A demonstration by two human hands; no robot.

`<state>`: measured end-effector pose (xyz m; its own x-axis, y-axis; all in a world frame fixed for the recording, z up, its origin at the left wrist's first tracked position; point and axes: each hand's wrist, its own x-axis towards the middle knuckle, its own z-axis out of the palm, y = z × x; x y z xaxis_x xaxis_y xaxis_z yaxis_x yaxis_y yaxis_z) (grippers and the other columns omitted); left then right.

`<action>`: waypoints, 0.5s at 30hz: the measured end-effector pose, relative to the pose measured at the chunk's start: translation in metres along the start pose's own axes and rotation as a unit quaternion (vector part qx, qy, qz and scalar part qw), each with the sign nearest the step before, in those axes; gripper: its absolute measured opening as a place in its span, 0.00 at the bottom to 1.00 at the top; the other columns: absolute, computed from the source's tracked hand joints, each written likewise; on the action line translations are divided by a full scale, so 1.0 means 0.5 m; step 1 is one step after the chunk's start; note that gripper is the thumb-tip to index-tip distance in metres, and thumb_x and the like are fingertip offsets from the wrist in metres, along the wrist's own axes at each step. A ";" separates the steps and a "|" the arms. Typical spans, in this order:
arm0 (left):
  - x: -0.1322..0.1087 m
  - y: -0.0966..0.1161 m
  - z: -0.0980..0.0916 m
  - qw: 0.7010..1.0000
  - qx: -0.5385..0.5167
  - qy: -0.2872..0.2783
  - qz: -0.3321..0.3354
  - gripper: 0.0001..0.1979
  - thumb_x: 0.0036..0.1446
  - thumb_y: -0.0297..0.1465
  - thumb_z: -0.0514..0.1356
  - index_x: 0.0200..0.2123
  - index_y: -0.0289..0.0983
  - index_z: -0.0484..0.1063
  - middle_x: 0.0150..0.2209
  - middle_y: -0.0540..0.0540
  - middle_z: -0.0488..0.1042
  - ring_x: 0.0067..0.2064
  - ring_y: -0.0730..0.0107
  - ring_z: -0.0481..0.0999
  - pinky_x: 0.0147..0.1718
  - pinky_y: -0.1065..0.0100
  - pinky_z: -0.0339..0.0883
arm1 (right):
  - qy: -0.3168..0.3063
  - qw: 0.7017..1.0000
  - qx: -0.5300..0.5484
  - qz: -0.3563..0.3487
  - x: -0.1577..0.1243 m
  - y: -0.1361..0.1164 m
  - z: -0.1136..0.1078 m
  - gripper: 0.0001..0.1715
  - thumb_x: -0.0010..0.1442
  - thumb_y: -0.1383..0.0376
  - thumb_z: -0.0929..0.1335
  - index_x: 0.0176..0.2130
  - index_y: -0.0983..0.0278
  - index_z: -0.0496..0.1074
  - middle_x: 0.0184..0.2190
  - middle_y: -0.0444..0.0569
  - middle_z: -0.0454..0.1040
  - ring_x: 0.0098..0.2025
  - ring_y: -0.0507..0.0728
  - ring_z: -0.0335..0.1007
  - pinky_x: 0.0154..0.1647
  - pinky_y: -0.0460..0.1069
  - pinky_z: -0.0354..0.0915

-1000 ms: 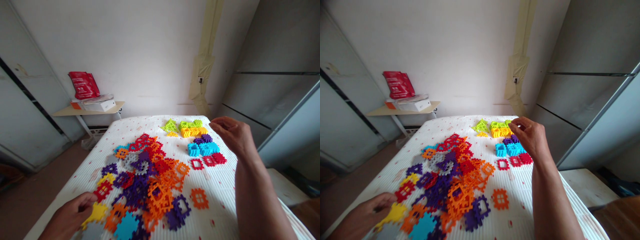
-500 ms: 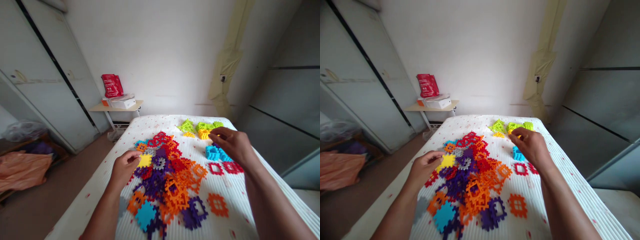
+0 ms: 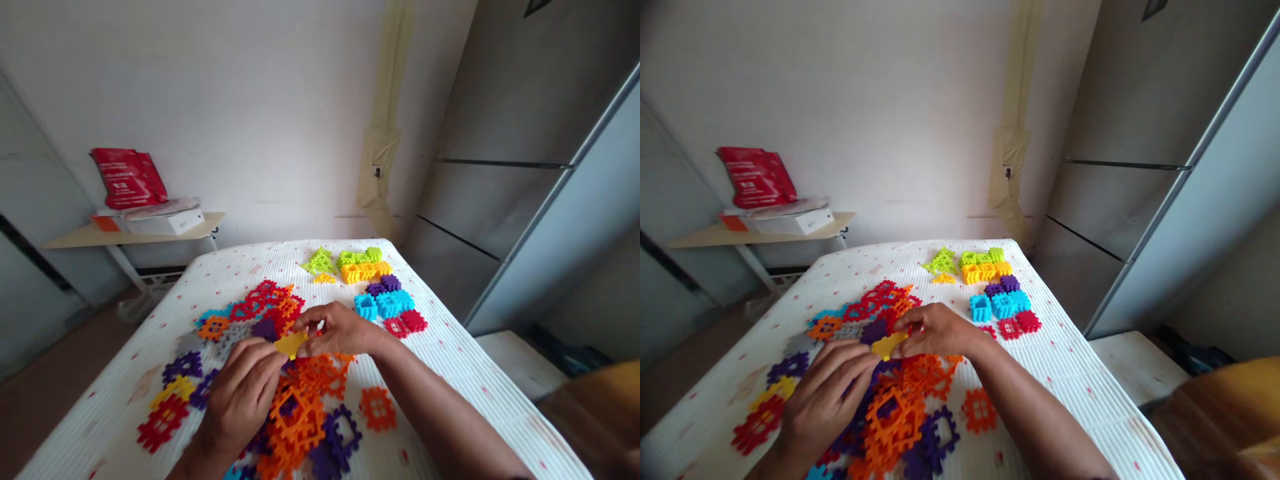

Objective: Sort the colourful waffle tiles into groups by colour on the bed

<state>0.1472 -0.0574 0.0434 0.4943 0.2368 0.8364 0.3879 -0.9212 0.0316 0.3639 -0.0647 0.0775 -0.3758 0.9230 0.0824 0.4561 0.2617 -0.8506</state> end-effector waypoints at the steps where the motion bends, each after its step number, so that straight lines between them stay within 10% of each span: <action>1: -0.004 0.003 0.004 1.000 0.005 -0.002 0.011 0.12 0.51 0.17 0.59 0.38 0.36 0.71 0.33 0.45 0.74 0.39 0.68 0.72 0.41 0.65 0.68 | -0.014 1.000 -0.012 0.002 -0.002 -0.001 -0.003 0.28 0.44 0.56 0.75 0.45 0.63 0.75 0.33 0.45 0.73 0.32 0.50 0.65 0.31 0.43 0.62; 9: -0.025 0.012 0.035 0.998 0.023 -0.022 0.050 0.14 0.52 0.17 0.59 0.42 0.34 0.71 0.37 0.43 0.74 0.42 0.66 0.72 0.44 0.63 0.68 | -0.066 0.982 -0.174 -0.027 -0.009 -0.006 -0.020 0.28 0.44 0.60 0.75 0.47 0.61 0.74 0.39 0.47 0.76 0.35 0.52 0.70 0.34 0.44 0.63; 15: -0.016 -0.027 0.003 0.998 0.057 0.036 0.014 0.15 0.51 0.20 0.62 0.42 0.37 0.72 0.38 0.44 0.75 0.40 0.66 0.74 0.42 0.63 0.67 | 0.187 0.938 -0.277 0.090 -0.013 0.096 -0.190 0.27 0.47 0.67 0.73 0.49 0.61 0.72 0.38 0.47 0.77 0.36 0.53 0.72 0.38 0.45 0.65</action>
<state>0.1392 -0.0463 0.0353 0.4512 0.1852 0.8730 0.4632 -0.8847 -0.0517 0.4649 -0.0313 0.0854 0.0092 0.9735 0.2285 0.8734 0.1035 -0.4760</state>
